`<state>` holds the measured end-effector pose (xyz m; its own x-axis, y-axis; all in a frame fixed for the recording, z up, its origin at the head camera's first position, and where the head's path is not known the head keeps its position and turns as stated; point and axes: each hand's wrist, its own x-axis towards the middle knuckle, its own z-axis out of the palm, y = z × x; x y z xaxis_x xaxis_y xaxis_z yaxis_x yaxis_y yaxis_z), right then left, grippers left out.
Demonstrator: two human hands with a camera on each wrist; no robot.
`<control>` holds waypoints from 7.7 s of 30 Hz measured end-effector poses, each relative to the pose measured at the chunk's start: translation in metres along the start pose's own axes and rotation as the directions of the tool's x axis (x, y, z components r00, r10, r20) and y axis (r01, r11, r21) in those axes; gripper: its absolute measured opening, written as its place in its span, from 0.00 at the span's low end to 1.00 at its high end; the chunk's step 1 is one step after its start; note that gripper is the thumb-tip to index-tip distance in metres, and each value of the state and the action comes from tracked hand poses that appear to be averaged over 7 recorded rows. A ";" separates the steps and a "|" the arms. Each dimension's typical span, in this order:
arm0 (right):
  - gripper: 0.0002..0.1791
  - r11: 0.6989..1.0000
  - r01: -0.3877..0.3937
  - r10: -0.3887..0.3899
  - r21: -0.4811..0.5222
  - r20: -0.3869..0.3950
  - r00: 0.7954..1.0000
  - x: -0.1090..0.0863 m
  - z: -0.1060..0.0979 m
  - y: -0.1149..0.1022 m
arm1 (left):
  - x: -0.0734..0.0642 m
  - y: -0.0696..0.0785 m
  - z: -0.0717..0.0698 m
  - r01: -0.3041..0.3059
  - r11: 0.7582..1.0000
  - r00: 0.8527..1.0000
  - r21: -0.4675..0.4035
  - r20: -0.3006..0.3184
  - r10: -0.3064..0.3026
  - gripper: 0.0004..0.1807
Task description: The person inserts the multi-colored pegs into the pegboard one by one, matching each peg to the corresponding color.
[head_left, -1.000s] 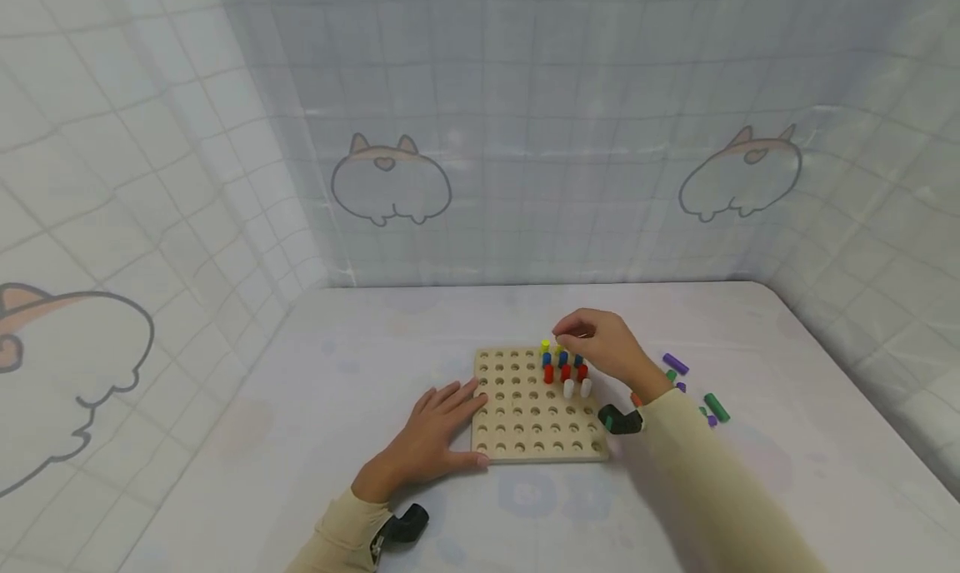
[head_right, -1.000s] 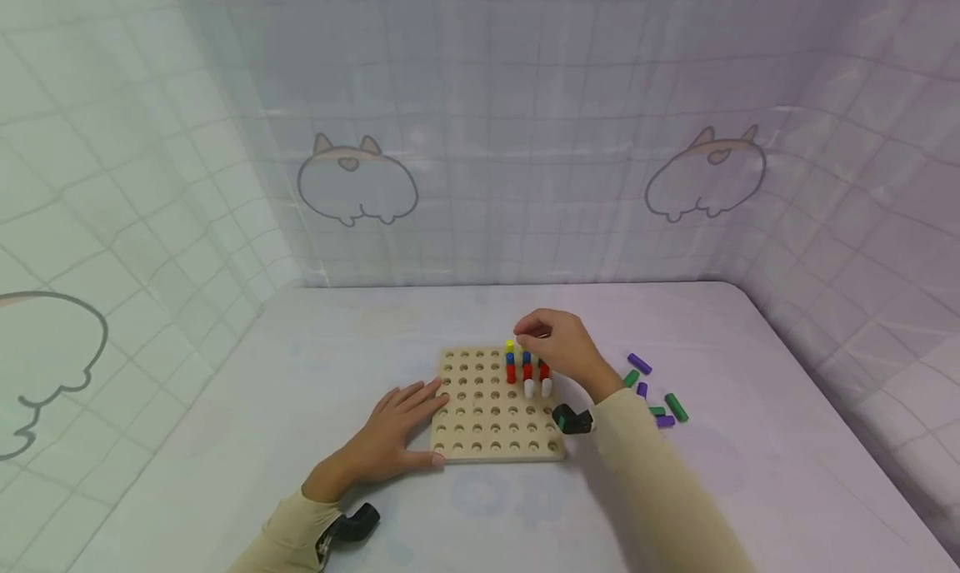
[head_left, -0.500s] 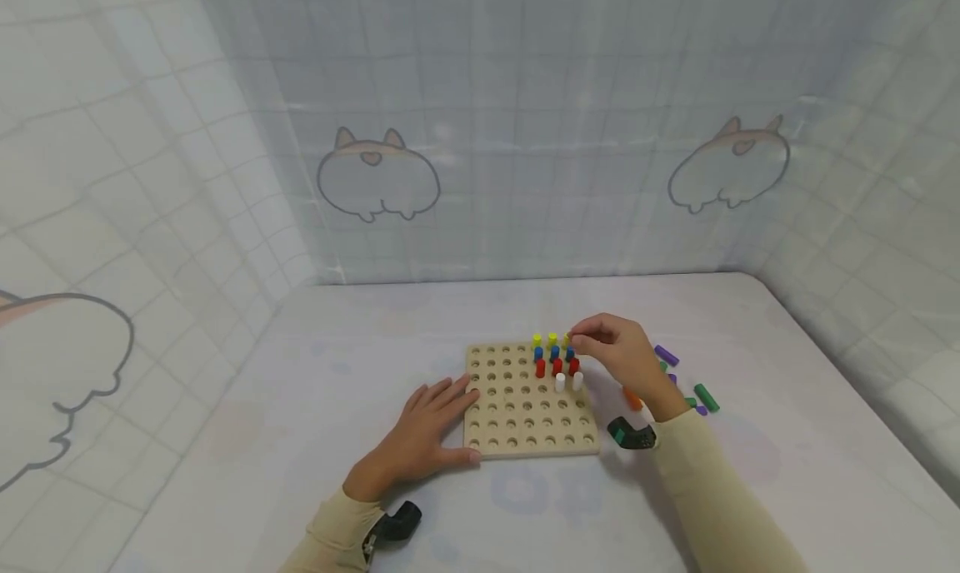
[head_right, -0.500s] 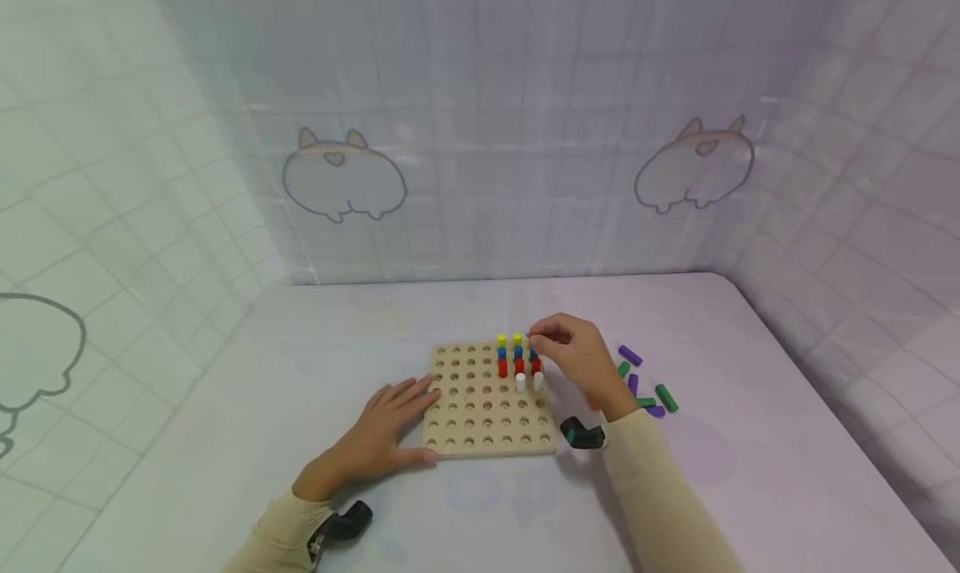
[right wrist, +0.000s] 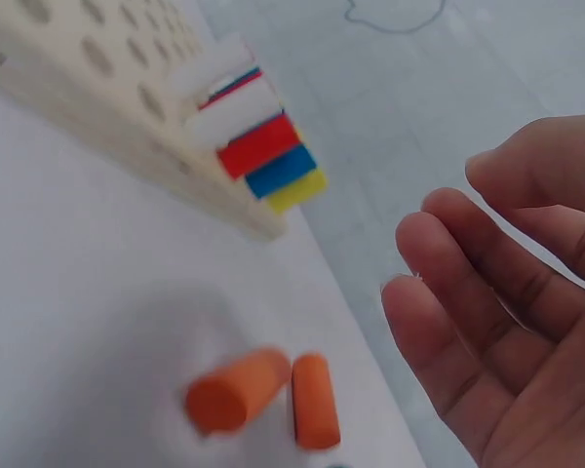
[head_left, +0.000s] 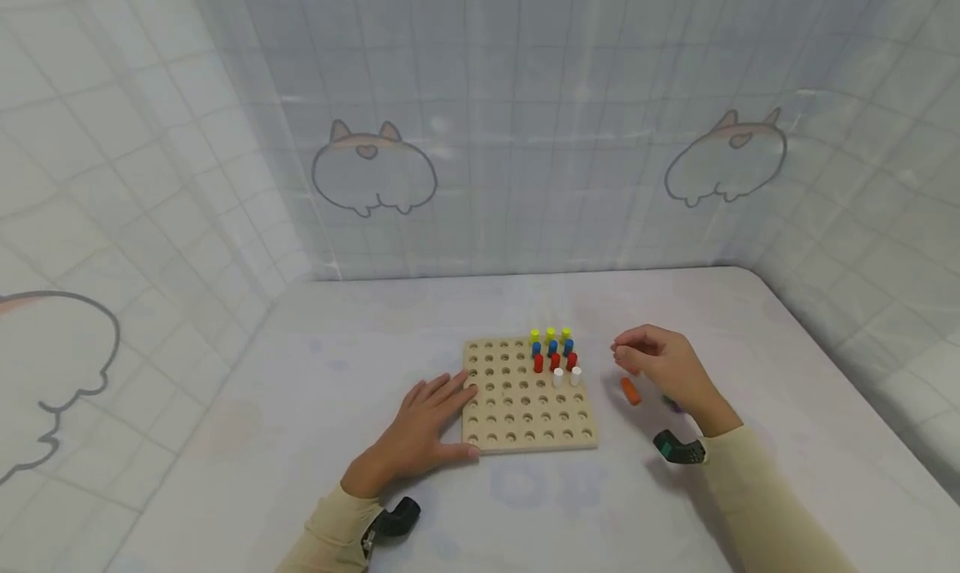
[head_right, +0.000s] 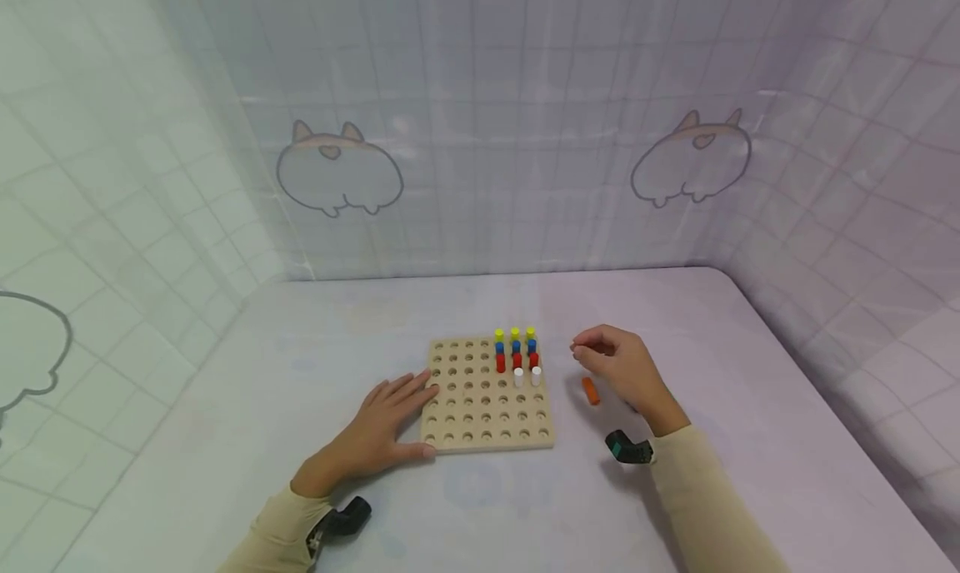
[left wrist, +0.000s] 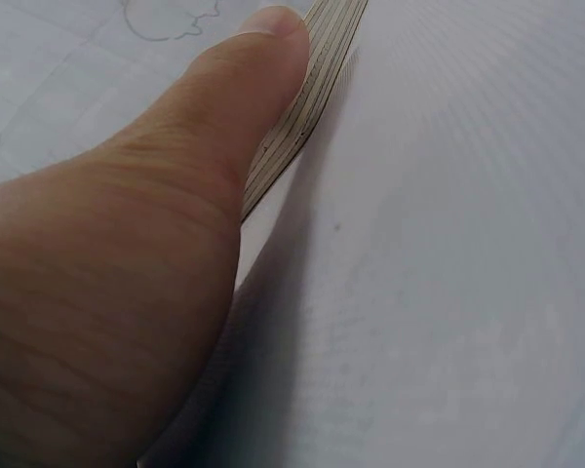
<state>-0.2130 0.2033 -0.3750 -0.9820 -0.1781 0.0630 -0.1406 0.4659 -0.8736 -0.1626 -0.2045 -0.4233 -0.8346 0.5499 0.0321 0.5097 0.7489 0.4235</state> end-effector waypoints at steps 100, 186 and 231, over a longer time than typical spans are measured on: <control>0.17 0.931 -0.256 0.243 0.261 0.082 0.967 -0.023 0.054 0.015 | 0.001 -0.004 0.006 -0.017 1.000 1.000 -0.012 -0.018 0.017 0.52; 0.11 0.993 -0.053 0.054 0.101 -0.007 0.999 -0.027 0.064 0.005 | 0.004 -0.006 0.002 0.001 1.000 1.000 -0.015 0.013 -0.001 0.52; 0.14 0.972 -0.203 0.169 -0.117 -0.250 0.953 -0.003 0.009 0.027 | 0.003 -0.001 -0.003 -0.025 1.000 1.000 -0.018 -0.014 0.025 0.50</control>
<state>-0.2131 0.2089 -0.4030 -0.9916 0.1254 0.0330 0.0478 0.5902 -0.8058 -0.1657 -0.2045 -0.4212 -0.8245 0.5632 0.0553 0.5266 0.7279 0.4392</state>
